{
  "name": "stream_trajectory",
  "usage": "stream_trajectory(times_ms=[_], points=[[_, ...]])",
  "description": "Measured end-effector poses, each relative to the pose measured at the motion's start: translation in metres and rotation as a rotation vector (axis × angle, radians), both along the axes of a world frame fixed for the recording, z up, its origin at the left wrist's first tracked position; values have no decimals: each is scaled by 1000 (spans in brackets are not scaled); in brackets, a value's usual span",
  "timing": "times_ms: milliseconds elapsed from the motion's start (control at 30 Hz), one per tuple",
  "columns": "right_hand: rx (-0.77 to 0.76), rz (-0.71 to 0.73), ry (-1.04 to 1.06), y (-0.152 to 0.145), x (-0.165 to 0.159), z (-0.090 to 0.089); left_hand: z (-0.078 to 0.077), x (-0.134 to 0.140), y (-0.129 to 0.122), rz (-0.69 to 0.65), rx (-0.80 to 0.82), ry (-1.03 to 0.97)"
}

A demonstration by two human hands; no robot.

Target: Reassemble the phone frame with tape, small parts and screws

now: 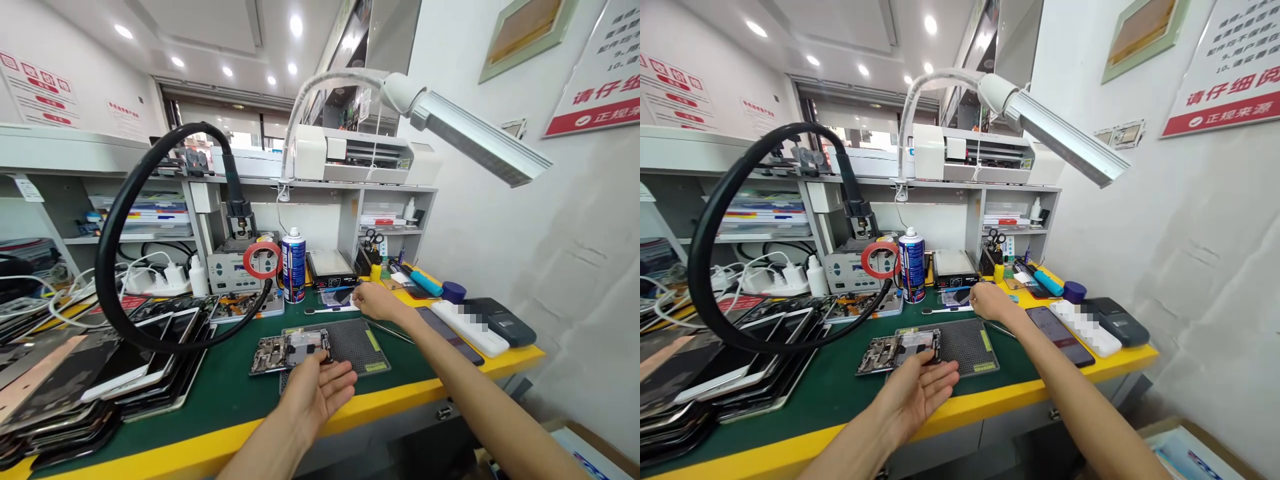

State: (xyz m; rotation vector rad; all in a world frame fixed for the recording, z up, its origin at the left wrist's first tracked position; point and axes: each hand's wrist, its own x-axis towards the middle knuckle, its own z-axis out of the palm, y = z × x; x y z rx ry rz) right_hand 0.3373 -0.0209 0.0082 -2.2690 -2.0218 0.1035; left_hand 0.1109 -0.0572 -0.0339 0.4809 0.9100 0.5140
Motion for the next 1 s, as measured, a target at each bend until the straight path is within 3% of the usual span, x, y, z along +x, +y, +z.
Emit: stream_trajectory(times_ms=[133, 233, 333, 433, 500, 600, 700, 767, 1000], points=[[4, -82, 39, 21, 6, 9, 6, -16, 0, -185, -16, 10], [45, -220, 52, 27, 29, 18, 18, -34, 2, -263, 59, -7], [101, -384, 68, 28, 60, 30, 35, -59, 19, -225, 563, 64], [146, -500, 102, 31, 86, 40, 45, -82, 48, -153, 1143, 420], [190, -549, 110, 38, 95, 45, 43, -93, 65, -197, 1337, 620], [278, -588, 86, 57, 99, 50, 34, -100, 81, -339, 1437, 709], [307, -576, 63, 84, 97, 54, 28, -101, 86, -615, 1477, 735], [288, -560, 59, 100, 97, 57, 28, -101, 87, -723, 1505, 797], [251, -547, 67, 122, 108, 67, 17, -100, 98, -770, 1538, 820]])
